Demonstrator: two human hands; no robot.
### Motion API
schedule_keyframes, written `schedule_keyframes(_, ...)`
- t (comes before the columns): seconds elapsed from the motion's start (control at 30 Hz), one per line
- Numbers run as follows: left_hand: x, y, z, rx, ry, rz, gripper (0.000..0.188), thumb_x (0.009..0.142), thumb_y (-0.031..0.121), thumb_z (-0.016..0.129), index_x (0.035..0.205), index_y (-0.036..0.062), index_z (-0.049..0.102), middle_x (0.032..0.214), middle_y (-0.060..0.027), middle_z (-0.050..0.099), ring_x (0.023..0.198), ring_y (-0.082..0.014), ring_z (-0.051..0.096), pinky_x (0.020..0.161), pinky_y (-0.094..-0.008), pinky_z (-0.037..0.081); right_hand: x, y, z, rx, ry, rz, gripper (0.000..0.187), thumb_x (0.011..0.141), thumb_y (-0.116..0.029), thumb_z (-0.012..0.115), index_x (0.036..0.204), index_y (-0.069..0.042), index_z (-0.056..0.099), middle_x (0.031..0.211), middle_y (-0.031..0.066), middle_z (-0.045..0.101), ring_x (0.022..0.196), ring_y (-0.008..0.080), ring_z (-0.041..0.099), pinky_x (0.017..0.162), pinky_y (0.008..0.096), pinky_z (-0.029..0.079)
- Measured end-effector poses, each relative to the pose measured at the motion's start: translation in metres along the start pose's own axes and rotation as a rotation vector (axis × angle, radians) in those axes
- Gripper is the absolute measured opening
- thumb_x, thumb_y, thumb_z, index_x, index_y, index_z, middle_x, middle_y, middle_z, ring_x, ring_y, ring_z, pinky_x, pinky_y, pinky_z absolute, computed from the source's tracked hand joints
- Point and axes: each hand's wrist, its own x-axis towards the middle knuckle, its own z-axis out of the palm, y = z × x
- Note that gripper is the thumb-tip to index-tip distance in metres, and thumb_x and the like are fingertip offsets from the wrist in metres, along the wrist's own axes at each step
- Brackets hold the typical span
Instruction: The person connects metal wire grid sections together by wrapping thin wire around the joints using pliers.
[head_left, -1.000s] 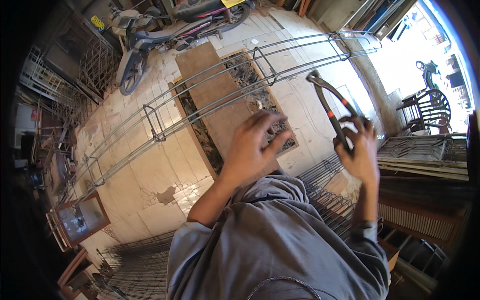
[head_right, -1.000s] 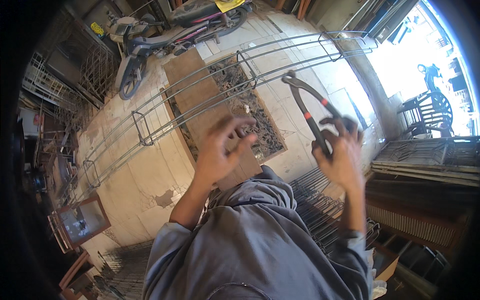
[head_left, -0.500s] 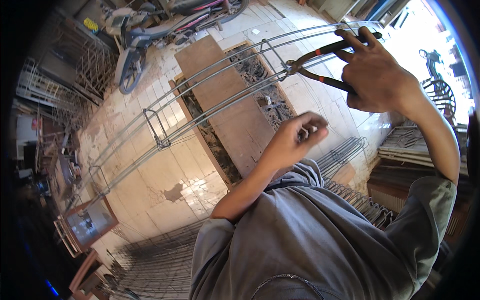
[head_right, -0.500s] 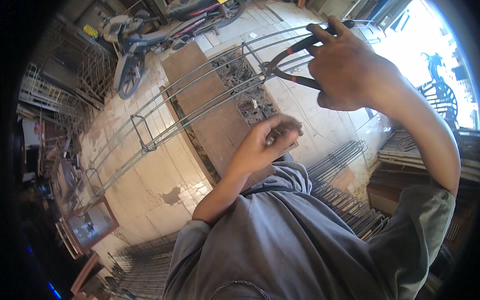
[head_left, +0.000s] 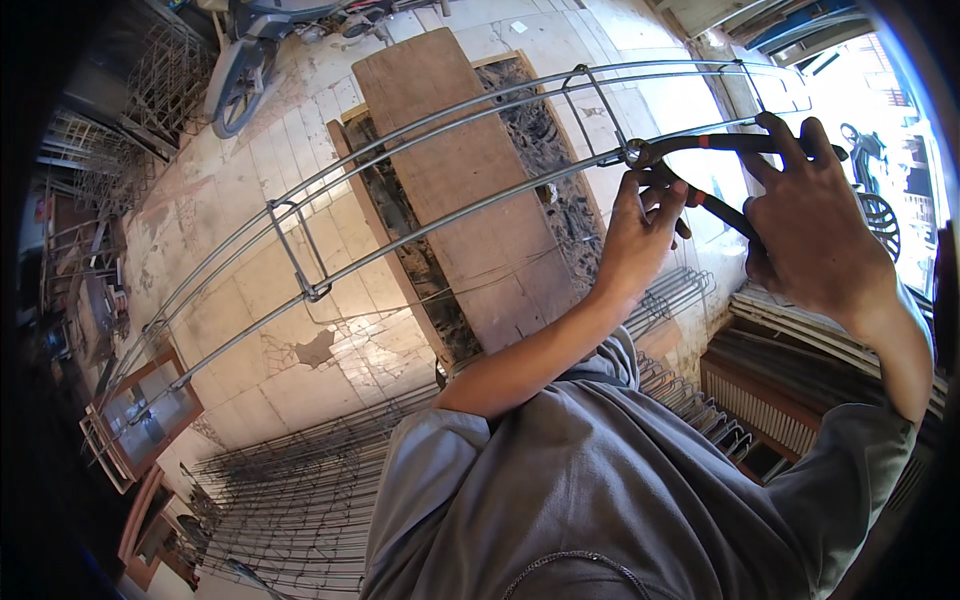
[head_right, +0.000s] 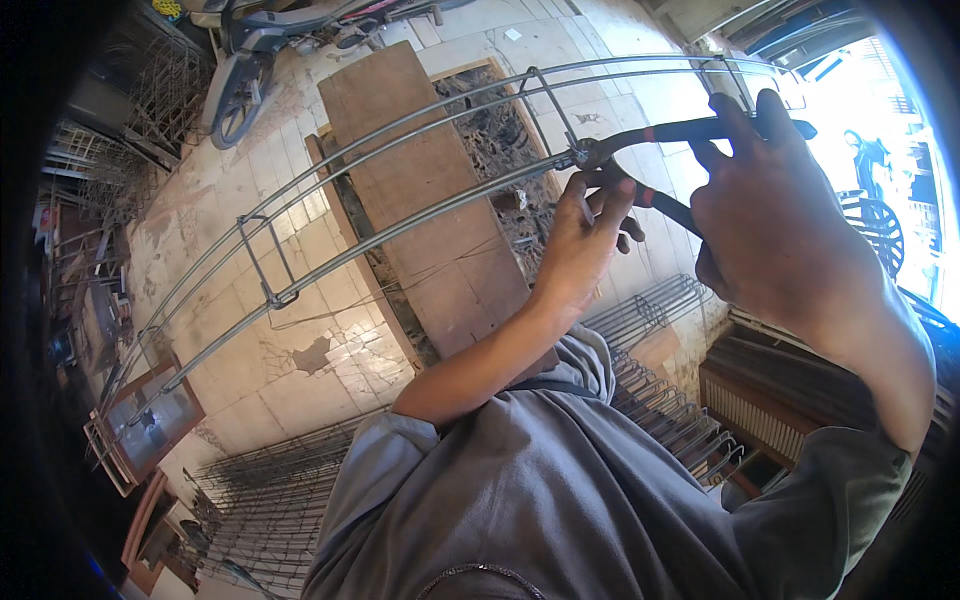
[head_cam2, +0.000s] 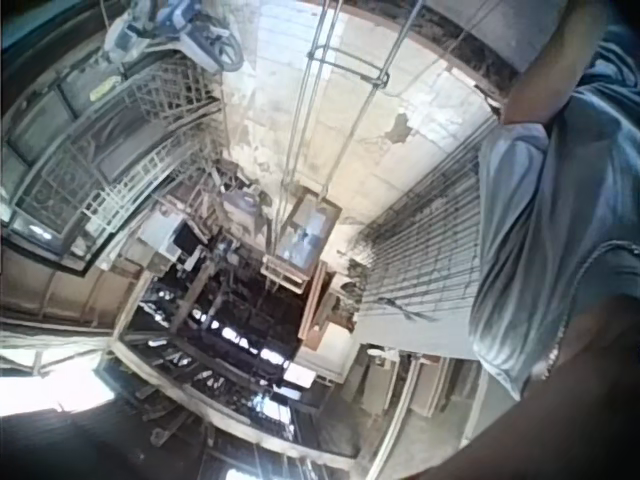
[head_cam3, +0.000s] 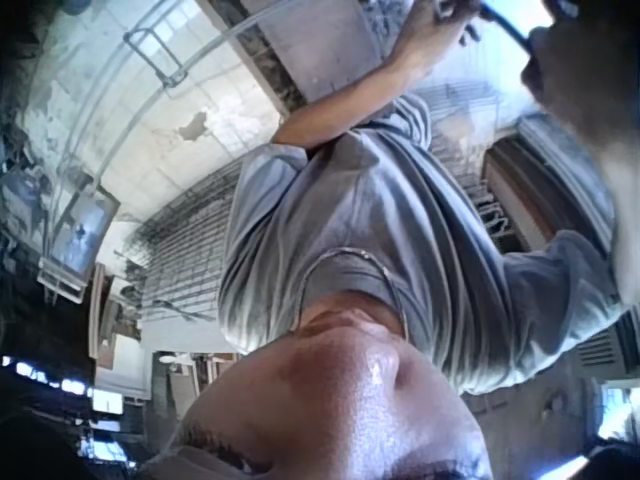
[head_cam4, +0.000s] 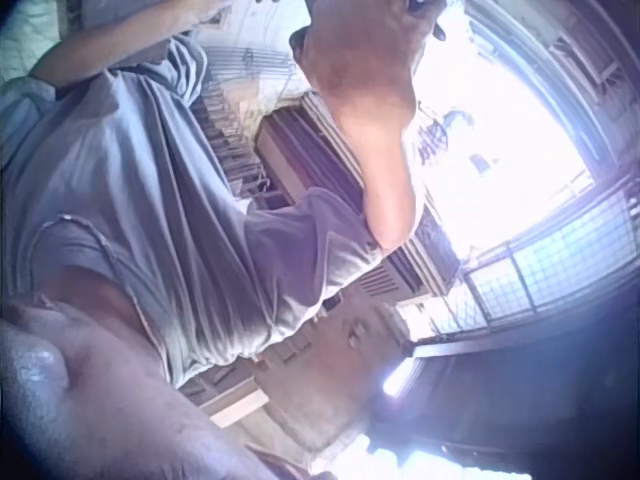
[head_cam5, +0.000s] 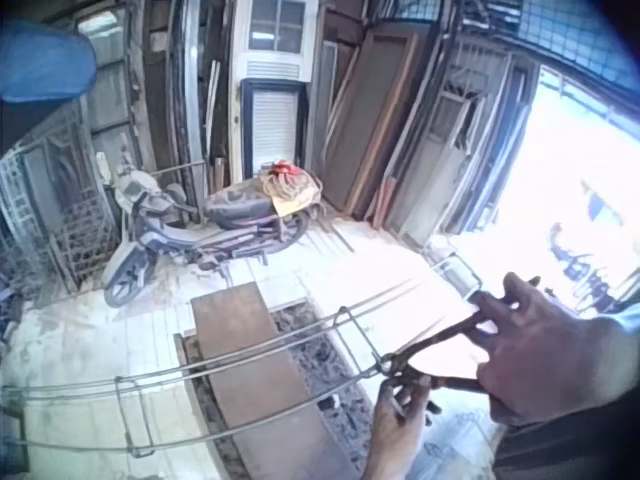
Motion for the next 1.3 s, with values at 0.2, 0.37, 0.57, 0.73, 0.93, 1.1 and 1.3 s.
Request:
schedule_keyframes(0.2, 0.006, 0.015, -0.018, -0.084, -0.013, 0.015, 0.035, 0.094, 0.031, 0.066, 0.109, 0.004, 0.049, 0.091, -0.0069, 0.069, 0.068, -0.0128, 0.062, 0.058, -0.0257, 0.045, 0.02, -0.003, 0.003, -0.008, 0.075, -0.069, 0.02, 0.07, -0.018, 0.073, 0.082, -0.002, 0.073, 0.129, 0.0122, 0.058, 0.129, 0.031, 0.042, 0.108, 0.0468, 0.031)
schedule_keyframes(0.37, 0.003, 0.013, -0.009, -0.122, 0.036, -0.013, 0.035, 0.094, 0.027, 0.066, 0.11, 0.0017, 0.047, 0.092, -0.0095, 0.069, 0.071, -0.0151, 0.065, 0.06, -0.0274, 0.048, 0.011, -0.001, 0.026, -0.042, 0.275, -0.106, 0.017, 0.072, -0.012, 0.071, 0.084, 0.0, 0.072, 0.119, 0.0092, 0.063, 0.12, 0.0292, 0.048, 0.103, 0.0452, 0.038)
schedule_keyframes(0.57, 0.002, 0.01, -0.002, -0.211, 0.061, -0.006, 0.036, 0.094, 0.026, 0.065, 0.11, 0.0005, 0.046, 0.092, -0.0113, 0.069, 0.074, -0.0157, 0.067, 0.063, -0.0267, 0.052, 0.009, -0.003, 0.022, -0.046, 0.266, -0.082, 0.013, 0.073, -0.008, 0.069, 0.084, 0.0, 0.071, 0.114, 0.0081, 0.064, 0.119, 0.0289, 0.048, 0.103, 0.0433, 0.039)
schedule_keyframes(0.73, 0.001, 0.02, -0.006, -0.23, 0.055, -0.012, 0.035, 0.094, 0.027, 0.066, 0.11, 0.0013, 0.048, 0.092, -0.0112, 0.069, 0.074, -0.0157, 0.067, 0.063, -0.0271, 0.053, 0.015, 0.001, 0.024, -0.245, 0.388, -0.134, 0.01, 0.073, -0.011, 0.064, 0.079, -0.007, 0.072, 0.107, 0.0007, 0.061, 0.109, 0.0192, 0.048, 0.092, 0.0328, 0.038)
schedule_keyframes(0.93, 0.004, 0.015, -0.005, -0.24, 0.048, -0.047, 0.033, 0.094, 0.026, 0.066, 0.109, 0.0023, 0.049, 0.092, -0.0117, 0.07, 0.072, -0.0162, 0.067, 0.061, -0.027, 0.052, 0.012, -0.001, 0.019, -0.232, 0.334, -0.119, 0.013, 0.074, -0.009, 0.064, 0.083, -0.006, 0.072, 0.105, 0.0015, 0.062, 0.107, 0.0197, 0.049, 0.092, 0.0321, 0.04)
schedule_keyframes(1.1, 0.005, 0.013, -0.005, -0.286, 0.015, -0.003, 0.037, 0.092, 0.029, 0.068, 0.109, 0.0022, 0.049, 0.093, -0.0117, 0.07, 0.071, -0.0164, 0.067, 0.06, -0.0272, 0.052, 0.005, -0.005, 0.026, -0.217, 0.408, -0.094, 0.017, 0.074, -0.007, 0.066, 0.089, -0.002, 0.071, 0.109, 0.0059, 0.061, 0.114, 0.0248, 0.05, 0.099, 0.0404, 0.041)
schedule_keyframes(1.3, 0.006, 0.02, -0.01, -0.309, 0.053, 0.008, 0.037, 0.092, 0.031, 0.068, 0.106, 0.0017, 0.049, 0.09, -0.0116, 0.069, 0.07, -0.0173, 0.067, 0.059, -0.0273, 0.052, 0.001, -0.002, 0.019, -0.236, 0.443, -0.021, 0.028, 0.074, -0.01, 0.074, 0.101, -0.005, 0.067, 0.12, 0.0115, 0.054, 0.118, 0.032, 0.052, 0.098, 0.0478, 0.045)
